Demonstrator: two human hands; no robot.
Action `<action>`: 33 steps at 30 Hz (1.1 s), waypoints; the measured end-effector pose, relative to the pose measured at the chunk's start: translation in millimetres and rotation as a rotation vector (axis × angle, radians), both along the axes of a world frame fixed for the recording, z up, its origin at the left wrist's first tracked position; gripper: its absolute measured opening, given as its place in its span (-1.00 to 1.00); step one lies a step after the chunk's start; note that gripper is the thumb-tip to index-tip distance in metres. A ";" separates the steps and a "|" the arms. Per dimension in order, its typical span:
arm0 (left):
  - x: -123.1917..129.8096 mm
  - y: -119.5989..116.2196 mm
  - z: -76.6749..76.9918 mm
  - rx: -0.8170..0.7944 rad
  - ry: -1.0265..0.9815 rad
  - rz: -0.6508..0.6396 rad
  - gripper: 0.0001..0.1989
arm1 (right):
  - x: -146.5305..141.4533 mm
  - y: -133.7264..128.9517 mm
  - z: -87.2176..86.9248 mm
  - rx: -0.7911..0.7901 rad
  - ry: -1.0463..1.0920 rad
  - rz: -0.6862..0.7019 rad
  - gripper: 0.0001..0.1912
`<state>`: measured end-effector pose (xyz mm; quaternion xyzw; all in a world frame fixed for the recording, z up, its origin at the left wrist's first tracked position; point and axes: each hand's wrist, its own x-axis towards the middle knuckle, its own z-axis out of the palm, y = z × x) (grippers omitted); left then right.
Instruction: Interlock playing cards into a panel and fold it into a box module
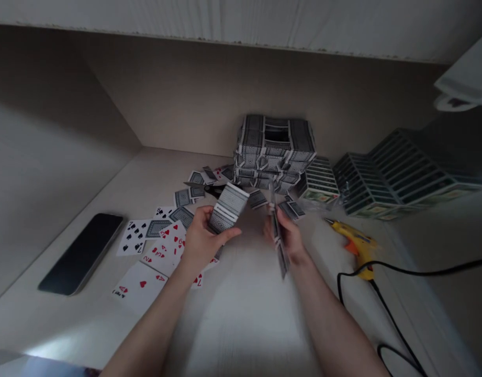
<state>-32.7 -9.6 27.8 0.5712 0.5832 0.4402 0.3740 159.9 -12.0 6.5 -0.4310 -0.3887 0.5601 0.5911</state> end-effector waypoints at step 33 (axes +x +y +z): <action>-7.2 42.6 -42.6 0.070 -0.213 0.020 -0.71 | -10.3 14.9 -24.6 -0.054 -0.116 -0.219 -0.68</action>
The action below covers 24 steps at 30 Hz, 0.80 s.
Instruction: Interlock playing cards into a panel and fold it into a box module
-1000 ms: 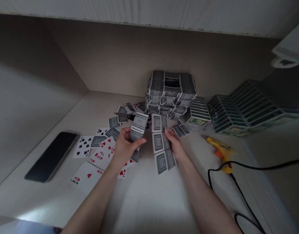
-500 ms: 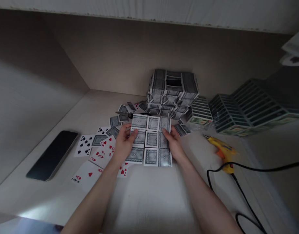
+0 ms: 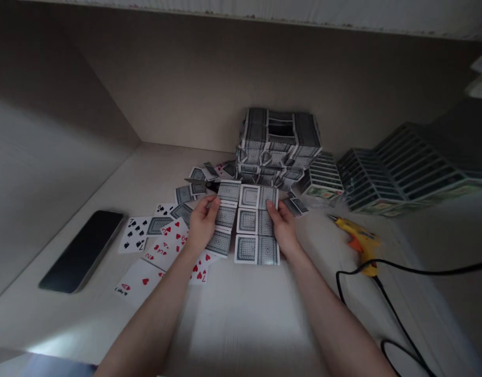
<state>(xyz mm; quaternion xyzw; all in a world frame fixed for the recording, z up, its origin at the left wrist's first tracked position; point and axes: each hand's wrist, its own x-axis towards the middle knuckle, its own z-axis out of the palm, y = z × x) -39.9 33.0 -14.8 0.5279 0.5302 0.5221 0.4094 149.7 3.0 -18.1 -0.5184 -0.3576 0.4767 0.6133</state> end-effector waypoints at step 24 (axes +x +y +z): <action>2.3 1.7 -5.0 -0.020 0.032 0.022 -0.72 | -8.7 -0.8 -1.8 0.067 -0.069 -0.178 -0.63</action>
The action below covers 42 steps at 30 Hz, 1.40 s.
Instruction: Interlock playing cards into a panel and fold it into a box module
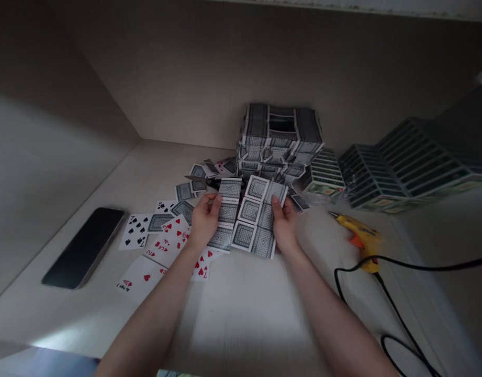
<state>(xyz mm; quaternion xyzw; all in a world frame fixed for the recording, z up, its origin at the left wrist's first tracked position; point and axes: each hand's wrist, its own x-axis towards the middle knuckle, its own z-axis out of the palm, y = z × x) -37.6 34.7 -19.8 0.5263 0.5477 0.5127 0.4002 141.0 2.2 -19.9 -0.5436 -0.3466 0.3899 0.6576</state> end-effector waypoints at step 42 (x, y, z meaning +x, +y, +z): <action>2.0 -2.1 0.5 -0.017 -0.006 0.050 -0.72 | -0.7 -1.8 -10.6 0.076 -0.227 0.008 -0.69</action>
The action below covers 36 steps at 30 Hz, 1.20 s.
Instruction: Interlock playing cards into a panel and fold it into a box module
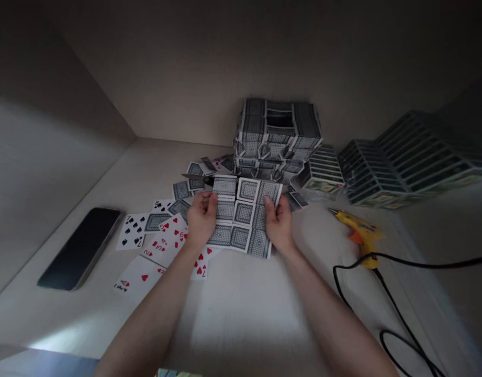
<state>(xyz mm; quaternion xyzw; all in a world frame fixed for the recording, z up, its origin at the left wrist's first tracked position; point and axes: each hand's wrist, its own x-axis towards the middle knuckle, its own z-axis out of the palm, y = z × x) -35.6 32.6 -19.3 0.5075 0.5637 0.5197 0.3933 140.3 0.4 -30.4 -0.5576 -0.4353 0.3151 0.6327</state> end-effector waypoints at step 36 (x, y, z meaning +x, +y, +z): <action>1.8 -1.5 -1.1 0.010 -0.047 0.018 -0.71 | -1.8 3.9 0.4 -0.015 0.058 0.000 -0.69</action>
